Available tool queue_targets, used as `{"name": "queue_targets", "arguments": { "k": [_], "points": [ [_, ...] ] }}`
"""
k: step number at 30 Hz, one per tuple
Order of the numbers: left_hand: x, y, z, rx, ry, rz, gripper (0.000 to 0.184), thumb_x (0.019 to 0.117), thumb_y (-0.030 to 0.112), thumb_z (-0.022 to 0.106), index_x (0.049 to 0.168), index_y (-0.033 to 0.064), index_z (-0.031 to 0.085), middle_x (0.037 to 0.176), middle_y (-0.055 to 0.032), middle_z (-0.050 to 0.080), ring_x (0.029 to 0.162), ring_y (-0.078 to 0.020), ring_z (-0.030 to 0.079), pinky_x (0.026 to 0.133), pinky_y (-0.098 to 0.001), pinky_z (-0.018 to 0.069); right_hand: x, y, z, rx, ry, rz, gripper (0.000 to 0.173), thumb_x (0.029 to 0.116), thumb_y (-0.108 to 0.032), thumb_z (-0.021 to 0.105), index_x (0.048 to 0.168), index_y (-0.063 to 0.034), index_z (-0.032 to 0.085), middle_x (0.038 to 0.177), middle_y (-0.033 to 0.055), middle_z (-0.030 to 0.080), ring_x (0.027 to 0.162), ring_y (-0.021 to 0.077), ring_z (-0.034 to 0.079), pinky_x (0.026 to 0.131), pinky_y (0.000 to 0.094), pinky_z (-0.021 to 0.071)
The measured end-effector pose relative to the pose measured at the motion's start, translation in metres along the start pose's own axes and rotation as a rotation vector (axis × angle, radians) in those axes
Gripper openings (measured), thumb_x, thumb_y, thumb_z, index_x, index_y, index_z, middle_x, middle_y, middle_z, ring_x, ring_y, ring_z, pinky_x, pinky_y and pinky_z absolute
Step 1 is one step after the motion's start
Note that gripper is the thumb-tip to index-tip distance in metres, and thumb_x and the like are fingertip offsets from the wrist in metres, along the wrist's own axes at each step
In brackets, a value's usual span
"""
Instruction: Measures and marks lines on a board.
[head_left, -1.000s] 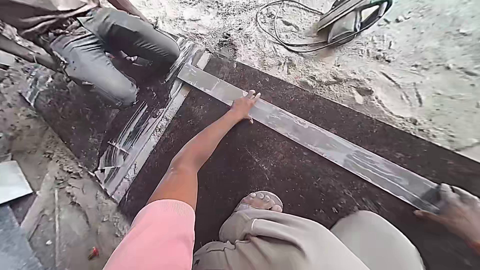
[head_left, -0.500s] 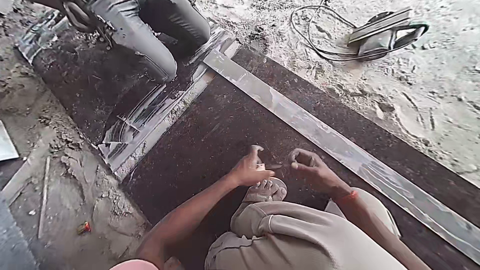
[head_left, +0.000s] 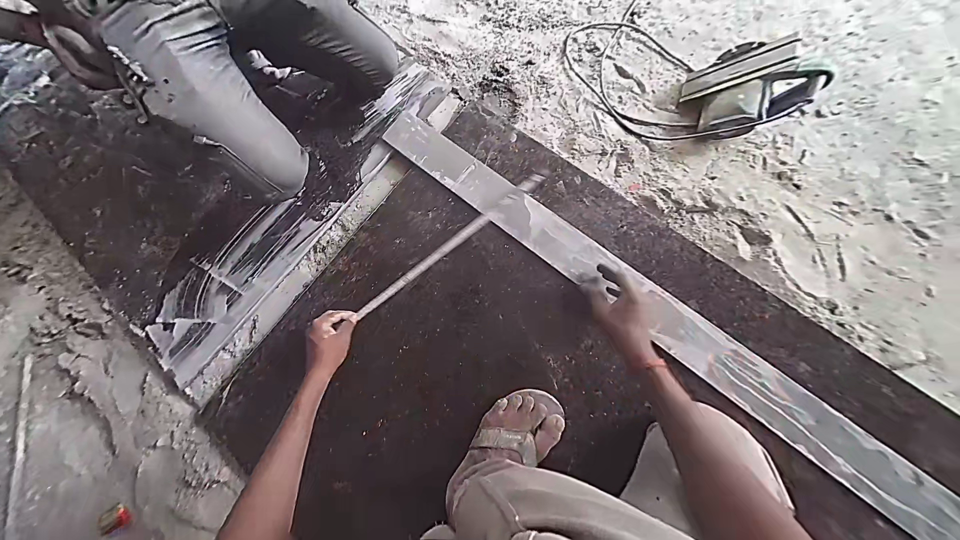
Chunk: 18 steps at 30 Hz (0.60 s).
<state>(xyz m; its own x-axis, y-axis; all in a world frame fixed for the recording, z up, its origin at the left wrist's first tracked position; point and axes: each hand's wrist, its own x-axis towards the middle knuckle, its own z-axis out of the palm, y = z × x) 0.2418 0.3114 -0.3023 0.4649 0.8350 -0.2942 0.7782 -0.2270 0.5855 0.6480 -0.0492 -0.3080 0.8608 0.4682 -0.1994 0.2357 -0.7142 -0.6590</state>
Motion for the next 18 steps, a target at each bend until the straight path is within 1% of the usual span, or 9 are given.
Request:
{"name": "queue_targets", "arguments": {
  "k": [1, 2, 3, 4, 5, 8, 13, 15, 18],
  "points": [
    [0.012, -0.001, -0.005, 0.03, 0.06, -0.011, 0.018, 0.0955, 0.018, 0.068, 0.102, 0.0053, 0.078, 0.109, -0.0131, 0.075, 0.109, -0.024, 0.069, 0.101, -0.0478, 0.0524, -0.006, 0.008, 0.013, -0.157, 0.013, -0.091, 0.064, 0.093, -0.04, 0.072, 0.144, -0.004, 0.057, 0.145, 0.0204, 0.058, 0.136, 0.0364, 0.054, 0.113, 0.0545, 0.0444],
    [0.023, -0.002, -0.009, 0.058, 0.11, -0.03, 0.02, 0.0967, 0.02, 0.067, 0.104, 0.0045, 0.077, 0.11, -0.0146, 0.074, 0.11, -0.0262, 0.069, 0.102, -0.0494, 0.0514, -0.013, 0.016, 0.026, -0.274, 0.027, -0.166, 0.069, 0.0924, -0.048, 0.067, 0.146, -0.0064, 0.056, 0.152, 0.0205, 0.051, 0.143, 0.0389, 0.046, 0.117, 0.0576, 0.0373],
    [0.031, -0.003, -0.014, 0.076, 0.152, -0.053, 0.022, 0.0975, 0.021, 0.066, 0.105, 0.0034, 0.077, 0.111, -0.0161, 0.074, 0.111, -0.0281, 0.068, 0.102, -0.0509, 0.0503, -0.019, 0.023, 0.038, -0.357, 0.044, -0.221, 0.074, 0.0932, -0.056, 0.058, 0.149, -0.008, 0.053, 0.158, 0.0207, 0.044, 0.149, 0.0393, 0.038, 0.121, 0.0583, 0.0316],
    [0.038, -0.002, -0.018, 0.091, 0.185, -0.079, 0.023, 0.0979, 0.022, 0.066, 0.106, 0.003, 0.076, 0.112, -0.0168, 0.074, 0.111, -0.0288, 0.068, 0.103, -0.0516, 0.0498, -0.024, 0.027, 0.047, -0.395, 0.053, -0.244, 0.076, 0.0952, -0.06, 0.051, 0.152, -0.0089, 0.05, 0.162, 0.0205, 0.038, 0.152, 0.0386, 0.032, 0.123, 0.0582, 0.0272],
    [0.048, 0.001, -0.021, 0.102, 0.215, -0.092, 0.023, 0.0979, 0.022, 0.066, 0.106, 0.0031, 0.076, 0.111, -0.0171, 0.074, 0.111, -0.0291, 0.069, 0.102, -0.0523, 0.0498, -0.022, 0.028, 0.052, -0.407, 0.068, -0.252, 0.078, 0.0961, -0.061, 0.047, 0.154, -0.0093, 0.048, 0.163, 0.02, 0.036, 0.154, 0.0377, 0.03, 0.123, 0.0581, 0.0253],
    [0.068, 0.009, -0.019, 0.134, 0.239, -0.111, 0.023, 0.0977, 0.023, 0.066, 0.105, 0.004, 0.077, 0.109, -0.0173, 0.074, 0.109, -0.0301, 0.068, 0.101, -0.0537, 0.0489, -0.018, 0.032, 0.056, -0.419, 0.104, -0.254, 0.077, 0.0965, -0.065, 0.044, 0.152, -0.0114, 0.05, 0.162, 0.0162, 0.04, 0.153, 0.0346, 0.032, 0.123, 0.0571, 0.0265],
    [0.085, 0.039, -0.007, 0.174, 0.243, -0.166, 0.026, 0.0984, 0.027, 0.065, 0.108, 0.0054, 0.076, 0.114, -0.0172, 0.073, 0.114, -0.0314, 0.067, 0.104, -0.0529, 0.0473, -0.016, 0.037, 0.063, -0.412, 0.174, -0.282, 0.07, 0.0986, -0.059, 0.044, 0.149, -0.0117, 0.055, 0.159, 0.0159, 0.045, 0.151, 0.0346, 0.036, 0.122, 0.0554, 0.0279],
    [0.086, 0.043, -0.002, 0.171, 0.248, -0.181, 0.026, 0.0986, 0.027, 0.065, 0.108, 0.0057, 0.076, 0.114, -0.0169, 0.073, 0.115, -0.0309, 0.066, 0.105, -0.0527, 0.0467, -0.015, 0.036, 0.062, -0.417, 0.174, -0.275, 0.068, 0.0995, -0.058, 0.044, 0.149, -0.0125, 0.055, 0.159, 0.0153, 0.045, 0.151, 0.0336, 0.036, 0.123, 0.055, 0.0274],
    [0.085, 0.038, 0.002, 0.193, 0.253, -0.142, 0.028, 0.1007, 0.027, 0.062, 0.11, 0.0041, 0.076, 0.113, -0.0182, 0.073, 0.113, -0.032, 0.067, 0.104, -0.0536, 0.0468, -0.015, 0.035, 0.062, -0.412, 0.19, -0.273, 0.067, 0.0998, -0.056, 0.045, 0.148, -0.0122, 0.056, 0.158, 0.0158, 0.046, 0.15, 0.0338, 0.038, 0.123, 0.0551, 0.0278]
  ]
}}
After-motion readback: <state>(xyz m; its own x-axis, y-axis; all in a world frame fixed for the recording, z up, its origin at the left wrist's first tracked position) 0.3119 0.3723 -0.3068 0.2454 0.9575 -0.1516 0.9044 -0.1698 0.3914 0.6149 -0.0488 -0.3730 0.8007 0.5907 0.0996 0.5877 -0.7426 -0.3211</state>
